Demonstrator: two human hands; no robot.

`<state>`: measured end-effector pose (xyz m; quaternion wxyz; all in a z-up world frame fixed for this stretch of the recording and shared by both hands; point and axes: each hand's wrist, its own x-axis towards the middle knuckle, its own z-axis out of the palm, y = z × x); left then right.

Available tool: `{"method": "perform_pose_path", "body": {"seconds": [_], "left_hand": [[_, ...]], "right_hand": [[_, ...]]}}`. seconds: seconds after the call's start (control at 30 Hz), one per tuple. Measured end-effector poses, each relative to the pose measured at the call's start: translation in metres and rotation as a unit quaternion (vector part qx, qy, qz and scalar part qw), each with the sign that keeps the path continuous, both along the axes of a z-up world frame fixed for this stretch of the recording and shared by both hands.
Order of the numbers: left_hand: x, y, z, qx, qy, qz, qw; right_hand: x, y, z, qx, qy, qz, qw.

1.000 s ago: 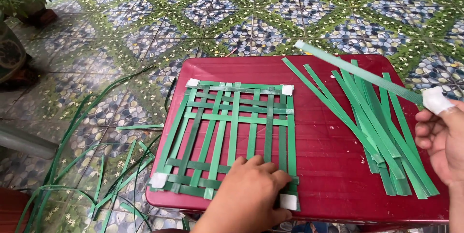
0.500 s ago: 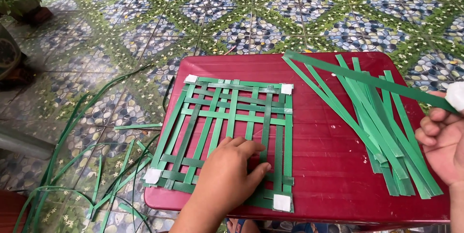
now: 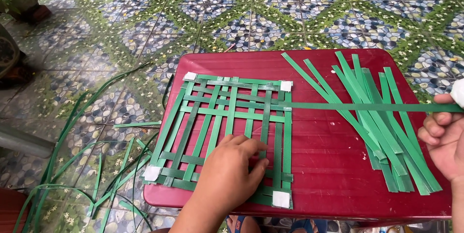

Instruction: Weaving green plastic strips into a rectangular grid pattern on a small table and securing the edges with tape.

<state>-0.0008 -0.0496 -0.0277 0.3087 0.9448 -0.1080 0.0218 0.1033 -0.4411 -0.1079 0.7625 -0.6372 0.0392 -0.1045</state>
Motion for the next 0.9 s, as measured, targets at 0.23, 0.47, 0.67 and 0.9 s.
{"method": "perform_pose_path", "body": {"seconds": [0.23,0.47,0.67,0.9], "left_hand": [[-0.004,-0.008,-0.002,0.012,-0.019,-0.043,0.999],[-0.057,-0.052,0.002,-0.445,0.382,0.174,0.791],[-0.072,-0.048,-0.028,-0.633,0.563,0.302,0.438],[-0.060,-0.048,-0.024,-0.549,0.548,0.341,0.532]], "right_hand": [[-0.001,0.008,0.004,0.047,0.015,-0.029,0.998],[-0.001,0.040,0.027,0.102,0.085,-0.099,0.986],[0.003,0.050,0.022,0.105,0.091,-0.072,0.988],[-0.011,0.074,0.053,0.122,0.125,-0.092,0.980]]}}
